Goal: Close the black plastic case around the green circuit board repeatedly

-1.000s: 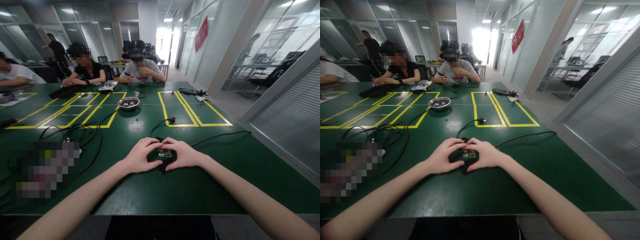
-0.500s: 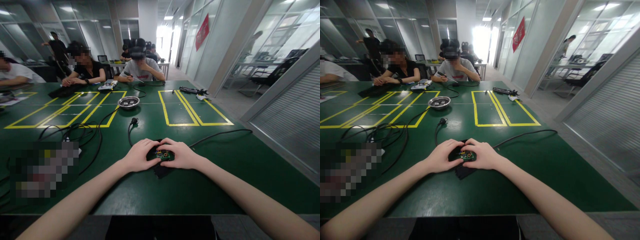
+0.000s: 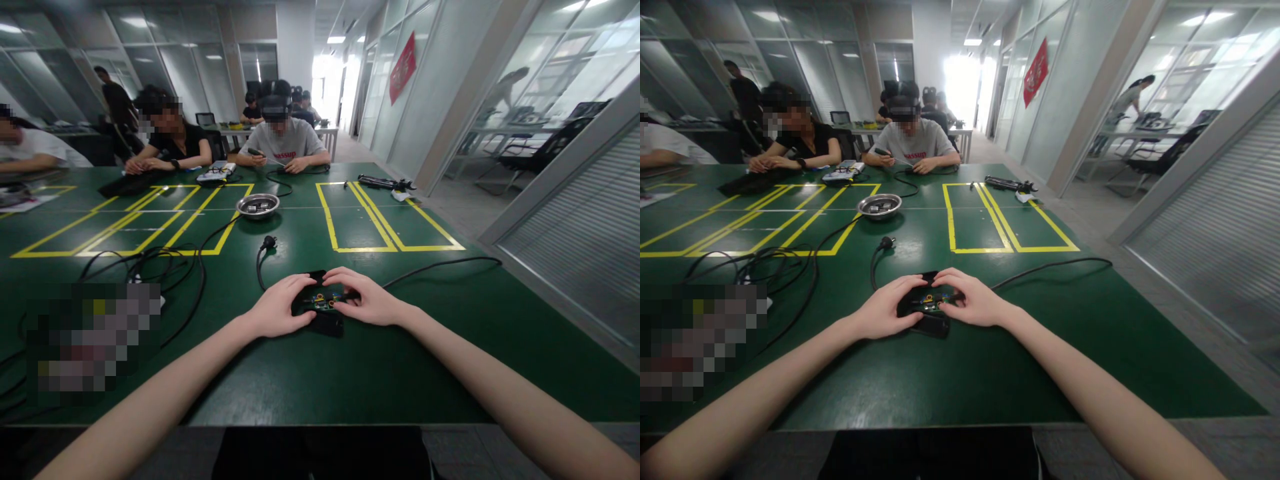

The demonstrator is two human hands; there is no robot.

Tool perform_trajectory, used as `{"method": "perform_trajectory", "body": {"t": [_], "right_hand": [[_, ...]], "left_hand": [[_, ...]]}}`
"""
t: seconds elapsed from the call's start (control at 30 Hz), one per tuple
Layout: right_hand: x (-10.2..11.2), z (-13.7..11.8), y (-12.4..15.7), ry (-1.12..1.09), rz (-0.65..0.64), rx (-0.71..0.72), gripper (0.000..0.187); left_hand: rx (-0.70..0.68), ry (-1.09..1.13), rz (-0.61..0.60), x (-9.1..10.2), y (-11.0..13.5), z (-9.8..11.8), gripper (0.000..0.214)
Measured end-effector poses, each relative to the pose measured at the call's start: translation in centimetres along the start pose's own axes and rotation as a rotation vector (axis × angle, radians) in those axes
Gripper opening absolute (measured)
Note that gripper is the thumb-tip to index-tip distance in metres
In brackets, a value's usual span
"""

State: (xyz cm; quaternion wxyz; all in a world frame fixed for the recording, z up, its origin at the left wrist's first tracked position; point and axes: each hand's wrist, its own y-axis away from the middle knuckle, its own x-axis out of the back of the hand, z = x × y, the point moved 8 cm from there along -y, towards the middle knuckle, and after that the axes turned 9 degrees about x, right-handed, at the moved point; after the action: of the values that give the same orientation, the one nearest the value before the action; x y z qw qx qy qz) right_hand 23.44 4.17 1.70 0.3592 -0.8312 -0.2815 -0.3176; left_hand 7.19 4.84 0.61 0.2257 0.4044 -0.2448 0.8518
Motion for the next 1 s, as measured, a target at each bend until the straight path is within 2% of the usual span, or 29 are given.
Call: {"method": "perform_trajectory", "body": {"t": [0.1, 0.23, 0.33, 0.5, 0.7, 1.0], "right_hand": [[1.2, 0.9, 0.4, 0.050, 0.015, -0.038, 0.023], [1.3, 1.6, 0.6, 0.087, 0.047, -0.016, 0.006], [0.7, 1.8, 0.3, 0.063, 0.086, -0.019, 0.007], [-0.8, 0.7, -0.5, 0.042, 0.066, 0.002, 0.009], [-0.8, 0.0, -0.6, 0.036, 0.076, -0.010, 0.008], [-1.2, -0.3, -0.5, -0.044, 0.070, 0.021, 0.025]], "left_hand": [[0.000, -0.007, -0.004, 0.0, 0.0, -0.3, 0.056], [0.005, -0.024, 0.003, 0.0, 0.0, -0.3, 0.055], [0.006, -0.056, 0.011, -0.2, -0.1, -0.1, 0.059], [0.023, -0.094, 0.028, -0.3, -0.4, 0.3, 0.063], [0.061, -0.094, 0.031, -0.1, -0.5, 0.9, 0.046], [0.041, -0.132, 0.036, -0.7, 0.3, 1.5, 0.060]]}}
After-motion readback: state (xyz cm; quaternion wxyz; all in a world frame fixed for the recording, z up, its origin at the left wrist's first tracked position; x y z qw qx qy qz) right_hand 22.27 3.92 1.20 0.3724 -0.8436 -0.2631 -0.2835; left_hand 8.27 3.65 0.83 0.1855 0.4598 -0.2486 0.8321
